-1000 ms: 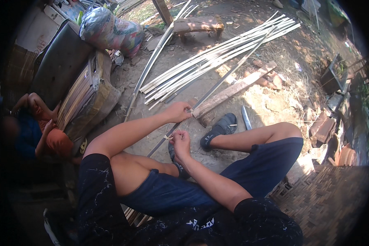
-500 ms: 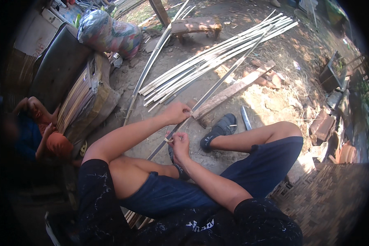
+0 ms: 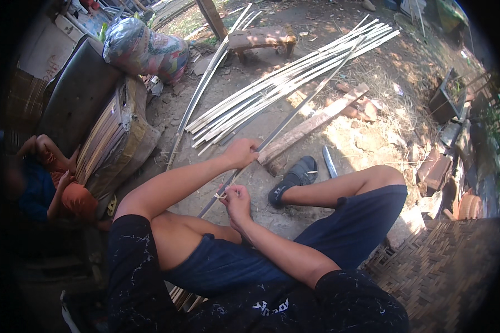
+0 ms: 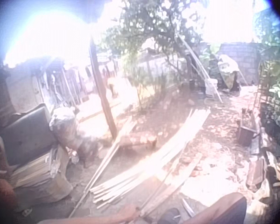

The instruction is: The person sits on the ground and uses a knife to split long bamboo poles into thin strips. They repeatedly position each pole on a wooden block, strike it with the knife to split it, and set the resulting strips aside.

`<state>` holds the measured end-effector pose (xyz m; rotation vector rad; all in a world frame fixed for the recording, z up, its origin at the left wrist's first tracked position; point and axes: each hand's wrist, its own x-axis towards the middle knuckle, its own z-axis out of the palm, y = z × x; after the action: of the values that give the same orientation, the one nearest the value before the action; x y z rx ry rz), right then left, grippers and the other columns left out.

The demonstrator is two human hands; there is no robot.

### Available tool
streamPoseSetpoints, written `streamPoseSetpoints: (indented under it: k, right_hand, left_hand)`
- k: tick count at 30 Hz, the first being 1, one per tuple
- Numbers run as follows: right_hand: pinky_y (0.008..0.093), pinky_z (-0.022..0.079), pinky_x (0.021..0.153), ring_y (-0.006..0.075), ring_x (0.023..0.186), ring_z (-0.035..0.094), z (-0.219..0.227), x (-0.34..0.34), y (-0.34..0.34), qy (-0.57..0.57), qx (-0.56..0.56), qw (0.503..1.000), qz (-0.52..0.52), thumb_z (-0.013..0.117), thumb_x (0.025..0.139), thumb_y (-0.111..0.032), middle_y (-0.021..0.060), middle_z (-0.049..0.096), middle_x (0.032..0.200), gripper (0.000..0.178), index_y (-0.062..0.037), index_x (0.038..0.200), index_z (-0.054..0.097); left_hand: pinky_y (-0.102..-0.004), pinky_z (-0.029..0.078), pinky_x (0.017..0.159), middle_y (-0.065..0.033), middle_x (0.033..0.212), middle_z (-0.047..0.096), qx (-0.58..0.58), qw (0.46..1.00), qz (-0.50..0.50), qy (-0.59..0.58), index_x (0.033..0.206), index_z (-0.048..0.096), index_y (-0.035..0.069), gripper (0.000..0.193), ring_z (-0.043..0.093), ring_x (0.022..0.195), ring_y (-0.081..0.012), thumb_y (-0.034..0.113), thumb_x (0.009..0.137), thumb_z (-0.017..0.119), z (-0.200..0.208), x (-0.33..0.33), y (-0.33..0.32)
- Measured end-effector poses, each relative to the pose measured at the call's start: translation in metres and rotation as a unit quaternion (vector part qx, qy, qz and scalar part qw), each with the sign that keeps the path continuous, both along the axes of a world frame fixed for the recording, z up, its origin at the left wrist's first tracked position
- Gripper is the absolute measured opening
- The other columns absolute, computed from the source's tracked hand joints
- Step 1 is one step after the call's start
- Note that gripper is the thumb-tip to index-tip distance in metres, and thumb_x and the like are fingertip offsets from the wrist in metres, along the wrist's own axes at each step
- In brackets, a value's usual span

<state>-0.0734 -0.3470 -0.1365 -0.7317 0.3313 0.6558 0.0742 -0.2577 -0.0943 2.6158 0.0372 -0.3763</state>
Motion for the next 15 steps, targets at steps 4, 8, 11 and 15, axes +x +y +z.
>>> streamPoseSetpoints:
  k: [4, 8, 11, 15]
  right_hand:
    - [0.0328, 0.055, 0.082, 0.0216, 0.098, 0.068, 0.0, -0.006, 0.002, -0.004, -0.005, 1.0, 0.011, 0.055, 0.099, -0.01, 0.0168, 0.066, 0.117, 0.01, -0.0085, 0.105, 0.046]
    - [0.0313, 0.055, 0.08, 0.0207, 0.096, 0.068, -0.011, -0.01, 0.0, -0.014, -0.035, 0.999, 0.022, 0.053, 0.1, -0.011, 0.016, 0.066, 0.117, 0.009, -0.0093, 0.105, 0.046]
    - [0.0304, 0.054, 0.08, 0.0198, 0.097, 0.068, -0.021, -0.015, 0.001, -0.037, -0.038, 0.998, 0.03, 0.052, 0.101, -0.011, 0.0147, 0.066, 0.117, 0.007, -0.0097, 0.105, 0.046]
    - [0.0285, 0.054, 0.077, 0.0174, 0.095, 0.066, -0.01, -0.018, 0.003, -0.027, -0.033, 0.999, 0.029, 0.052, 0.102, -0.012, 0.0122, 0.066, 0.112, 0.007, -0.009, 0.106, 0.046]
  left_hand:
    - [-0.0462, 0.053, 0.083, -0.0196, 0.098, 0.071, 0.034, 0.998, 0.016, 0.04, 0.097, 0.072, 0.007, 0.026, 0.068, 0.093, -0.0378, 0.022, 0.076, 0.067, 0.007, 0.0, 0.0]
    - [-0.0464, 0.053, 0.083, -0.019, 0.1, 0.071, 0.074, 0.99, -0.043, 0.11, 0.102, 0.071, 0.008, 0.03, 0.067, 0.094, -0.0386, 0.025, 0.077, 0.065, 0.036, 0.005, -0.008]
    - [-0.0465, 0.052, 0.084, -0.0207, 0.1, 0.071, 0.056, 0.988, -0.066, 0.124, 0.104, 0.07, 0.008, 0.032, 0.067, 0.096, -0.0397, 0.027, 0.079, 0.063, 0.046, 0.005, -0.009]
    - [-0.0473, 0.044, 0.057, -0.0202, 0.06, 0.059, -0.003, 0.999, -0.038, 0.035, 0.065, 0.061, 0.0, 0.033, 0.058, 0.057, -0.0341, 0.03, 0.079, 0.061, 0.031, -0.001, 0.003]
